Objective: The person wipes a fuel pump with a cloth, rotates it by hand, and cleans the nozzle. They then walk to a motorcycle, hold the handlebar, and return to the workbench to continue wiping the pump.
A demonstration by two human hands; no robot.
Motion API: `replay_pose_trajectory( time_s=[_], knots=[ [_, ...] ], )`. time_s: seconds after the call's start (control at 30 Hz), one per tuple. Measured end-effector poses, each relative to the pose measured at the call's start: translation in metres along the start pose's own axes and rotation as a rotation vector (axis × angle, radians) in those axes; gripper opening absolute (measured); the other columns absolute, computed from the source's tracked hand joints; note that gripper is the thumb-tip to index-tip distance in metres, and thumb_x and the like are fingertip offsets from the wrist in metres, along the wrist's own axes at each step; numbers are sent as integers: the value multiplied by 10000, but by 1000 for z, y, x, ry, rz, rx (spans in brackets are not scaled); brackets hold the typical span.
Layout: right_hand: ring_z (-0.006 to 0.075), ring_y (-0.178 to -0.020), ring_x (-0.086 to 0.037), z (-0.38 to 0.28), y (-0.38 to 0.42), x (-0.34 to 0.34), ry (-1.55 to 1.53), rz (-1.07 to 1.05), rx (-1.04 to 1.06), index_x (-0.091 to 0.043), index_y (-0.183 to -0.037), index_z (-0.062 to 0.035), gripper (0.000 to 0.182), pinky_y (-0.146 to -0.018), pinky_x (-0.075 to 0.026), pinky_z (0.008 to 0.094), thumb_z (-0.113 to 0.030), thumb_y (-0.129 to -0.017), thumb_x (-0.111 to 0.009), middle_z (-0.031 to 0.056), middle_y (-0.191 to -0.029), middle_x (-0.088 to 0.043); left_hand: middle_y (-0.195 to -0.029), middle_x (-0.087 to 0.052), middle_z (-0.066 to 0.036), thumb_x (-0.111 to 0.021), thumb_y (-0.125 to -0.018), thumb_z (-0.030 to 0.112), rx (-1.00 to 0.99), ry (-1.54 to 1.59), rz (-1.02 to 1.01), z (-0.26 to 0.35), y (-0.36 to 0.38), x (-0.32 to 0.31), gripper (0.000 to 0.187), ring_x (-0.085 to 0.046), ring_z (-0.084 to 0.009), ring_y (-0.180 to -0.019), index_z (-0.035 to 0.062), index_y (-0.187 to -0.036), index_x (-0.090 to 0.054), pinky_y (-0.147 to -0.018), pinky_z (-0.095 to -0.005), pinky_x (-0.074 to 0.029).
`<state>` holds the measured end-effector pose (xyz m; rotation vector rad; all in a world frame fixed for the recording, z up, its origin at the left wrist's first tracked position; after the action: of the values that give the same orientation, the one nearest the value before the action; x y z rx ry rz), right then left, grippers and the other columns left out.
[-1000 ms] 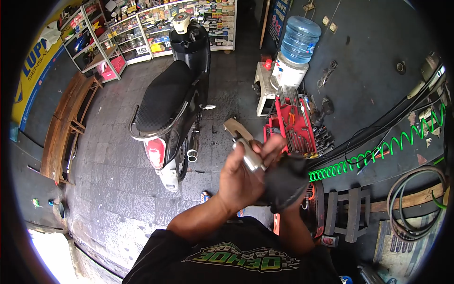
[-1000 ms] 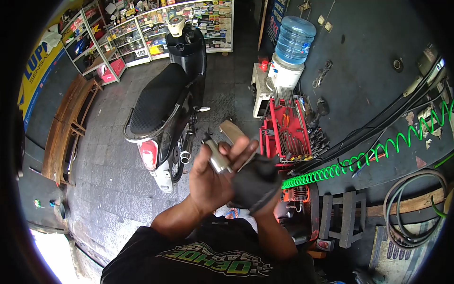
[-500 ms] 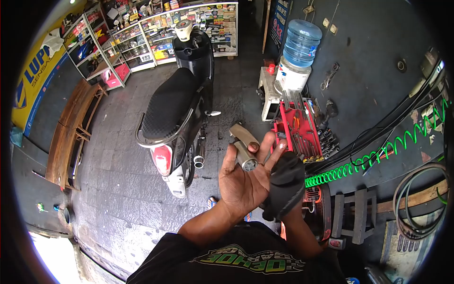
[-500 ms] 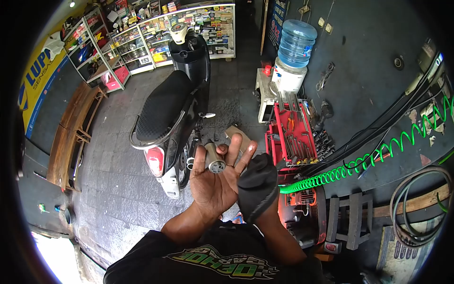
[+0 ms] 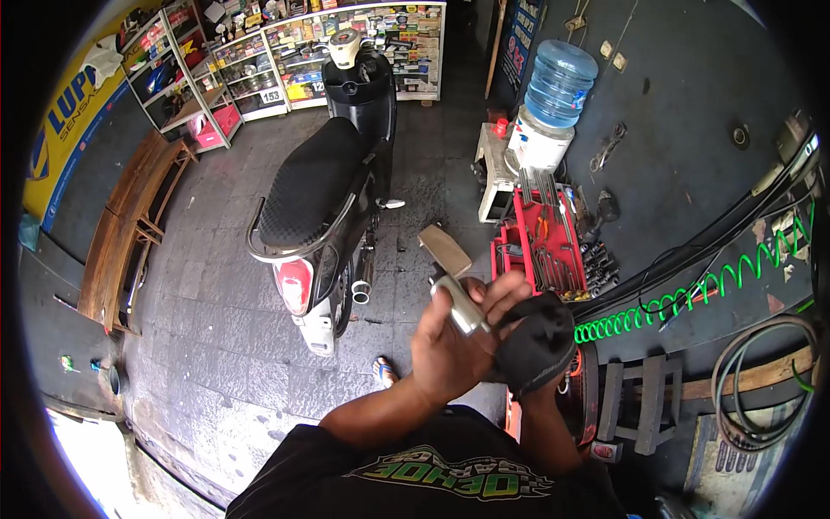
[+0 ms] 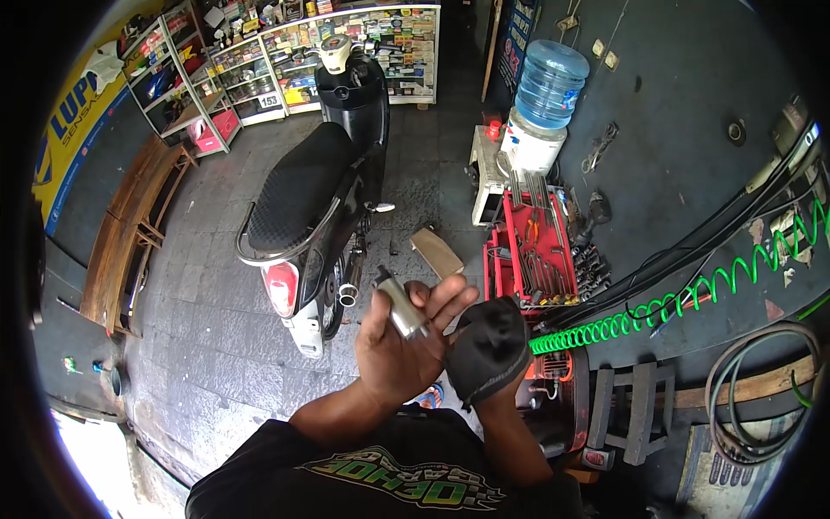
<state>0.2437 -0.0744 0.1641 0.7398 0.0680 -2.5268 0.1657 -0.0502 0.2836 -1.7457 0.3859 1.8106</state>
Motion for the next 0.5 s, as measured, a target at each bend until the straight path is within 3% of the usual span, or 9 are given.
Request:
replay_pose_trajectory(
  time_s=[0.07,0.1,0.13,0.2,0.23,0.33,0.37,0.47,0.5],
  knots=[
    [304,-770,-570,128,17,-53,-1606,132,-803,-595,-888,-11,113,-692,-450,386,-20,-776,-611,147,-852,-584,-1383,-507,-177,-493,-940,559,-185,-415,-148,10,4,-9,446,-389,-294,-1366,126,-1040,-534,-1134,-450,-243],
    [355,-768,-548,139,25,-79,-2418,196,-1191,-594,-893,-12,136,-699,-435,402,-17,-759,-622,180,-873,-572,-1419,-437,-208,-518,-918,579,-190,-470,-183,11,5,-12,502,-408,-294,-1338,106,-1089,-516,-1132,-457,-247],
    [355,-768,-548,147,23,-76,-2422,198,-1182,-594,-893,-12,136,-699,-435,402,-17,-759,-622,180,-873,-572,-1419,-437,-208,-518,-918,579,-196,-469,-180,10,4,-14,502,-408,-294,-1338,106,-1089,-516,-1132,-457,-247],
    [398,-802,-536,167,27,-73,-2470,415,-1306,-609,-930,-16,164,-696,-430,439,-23,-766,-617,203,-894,-566,-1462,-380,-214,-537,-909,575,-278,-589,-190,11,3,-24,530,-388,-305,-1352,92,-1125,-509,-1146,-466,-222],
    [406,-1054,-540,166,22,-64,-2588,218,-1177,-591,-1118,-21,318,-887,-429,442,-137,-824,-616,225,-1137,-563,-1496,-310,-247,-551,-908,539,-283,-691,-234,11,2,-19,605,-321,-334,-1392,41,-1244,-486,-1148,-469,-208],
    [366,-1133,-496,157,14,-54,-2660,190,-1058,-535,-1175,8,385,-955,-385,425,-182,-846,-599,218,-1215,-512,-1492,-315,-250,-566,-907,531,-265,-876,-366,2,0,-18,653,-296,-360,-1405,35,-1317,-454,-1141,-490,-229],
    [352,-1159,-481,151,13,-54,-2699,183,-1011,-516,-1194,17,409,-978,-370,420,-197,-854,-594,216,-1241,-495,-1493,-324,-244,-587,-905,506,-202,-761,-378,-2,-2,-15,680,-286,-366,-1410,34,-1370,-438,-1138,-493,-237],
    [312,-1238,-437,124,15,-56,-2845,74,-804,-459,-1251,46,486,-1046,-325,403,-241,-877,-577,208,-1320,-444,-1500,-326,-232,-591,-904,491,-117,-838,-524,-4,-1,-16,684,-271,-370,-1419,32,-1389,-444,-1140,-496,-227],
    [298,-1264,-423,118,17,-55,-2889,7,-729,-441,-1270,56,513,-1069,-310,397,-256,-884,-571,206,-1346,-426,-1481,-309,-277,-589,-884,545,-115,-990,-545,-3,-1,-16,693,-390,-389,-1334,107,-1403,-447,-1090,-516,-309]
  ],
)
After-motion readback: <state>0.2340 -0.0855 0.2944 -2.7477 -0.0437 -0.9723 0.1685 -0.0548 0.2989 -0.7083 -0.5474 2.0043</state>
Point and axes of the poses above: each hand's wrist, its own y-axis away from the middle knuckle, its own x-axis out of the back of the hand, z = x × y, the point moved 8 cm from there along -y, towards the middle knuckle
